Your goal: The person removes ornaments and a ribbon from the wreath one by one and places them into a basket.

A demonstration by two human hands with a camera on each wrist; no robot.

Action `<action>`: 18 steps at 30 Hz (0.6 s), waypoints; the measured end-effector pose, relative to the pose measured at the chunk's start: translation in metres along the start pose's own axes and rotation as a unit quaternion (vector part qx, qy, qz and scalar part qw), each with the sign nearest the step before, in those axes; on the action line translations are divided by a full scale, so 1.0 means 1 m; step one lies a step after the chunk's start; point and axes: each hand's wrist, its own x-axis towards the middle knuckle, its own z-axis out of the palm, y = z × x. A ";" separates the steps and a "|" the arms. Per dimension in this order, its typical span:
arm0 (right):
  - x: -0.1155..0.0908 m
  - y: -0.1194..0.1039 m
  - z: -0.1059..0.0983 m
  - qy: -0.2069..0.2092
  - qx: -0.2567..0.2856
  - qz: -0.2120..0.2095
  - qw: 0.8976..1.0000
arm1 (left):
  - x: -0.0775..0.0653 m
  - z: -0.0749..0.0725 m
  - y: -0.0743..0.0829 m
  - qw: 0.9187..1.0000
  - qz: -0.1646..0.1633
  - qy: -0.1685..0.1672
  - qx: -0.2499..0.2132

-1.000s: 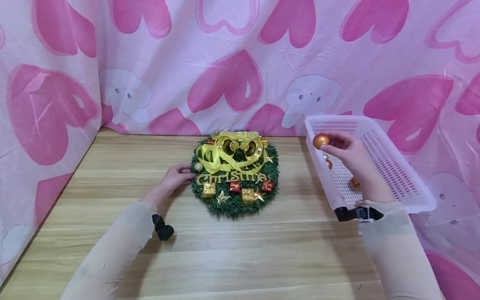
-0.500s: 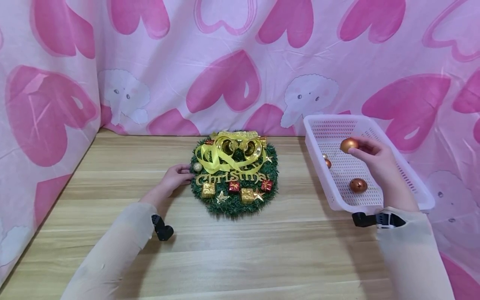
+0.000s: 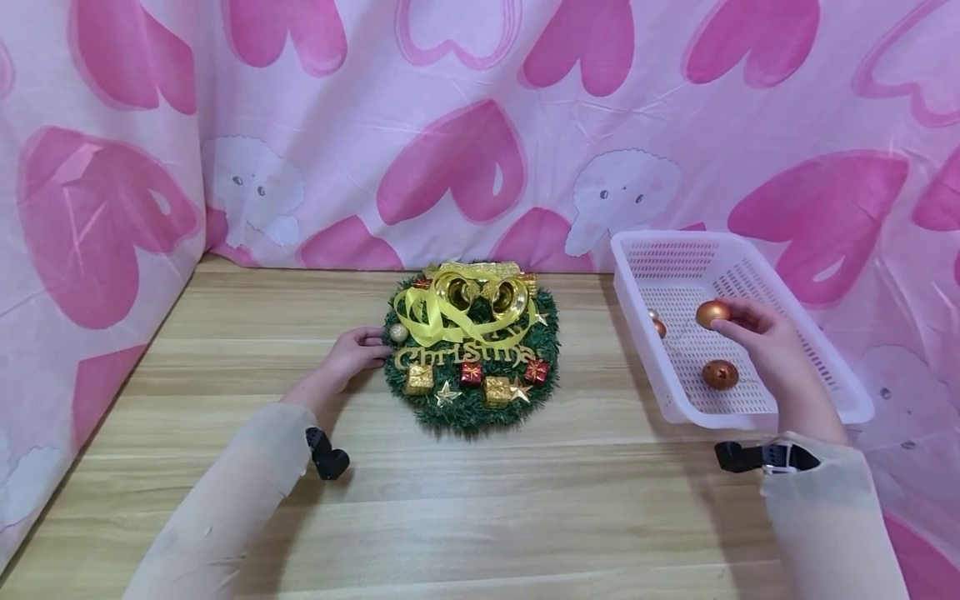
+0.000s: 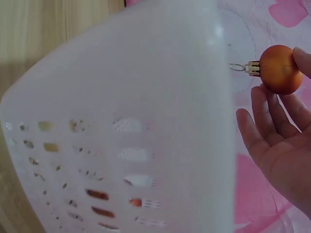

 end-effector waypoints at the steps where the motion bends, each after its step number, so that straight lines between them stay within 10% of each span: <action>1: -0.001 0.002 -0.001 -0.001 0.007 0.000 1.000 | 0.000 0.000 0.000 1.000 -0.001 0.000 -0.001; 18: 0.002 -0.002 0.008 0.007 -0.073 0.042 0.996 | 0.001 0.001 0.001 1.000 -0.008 0.000 -0.009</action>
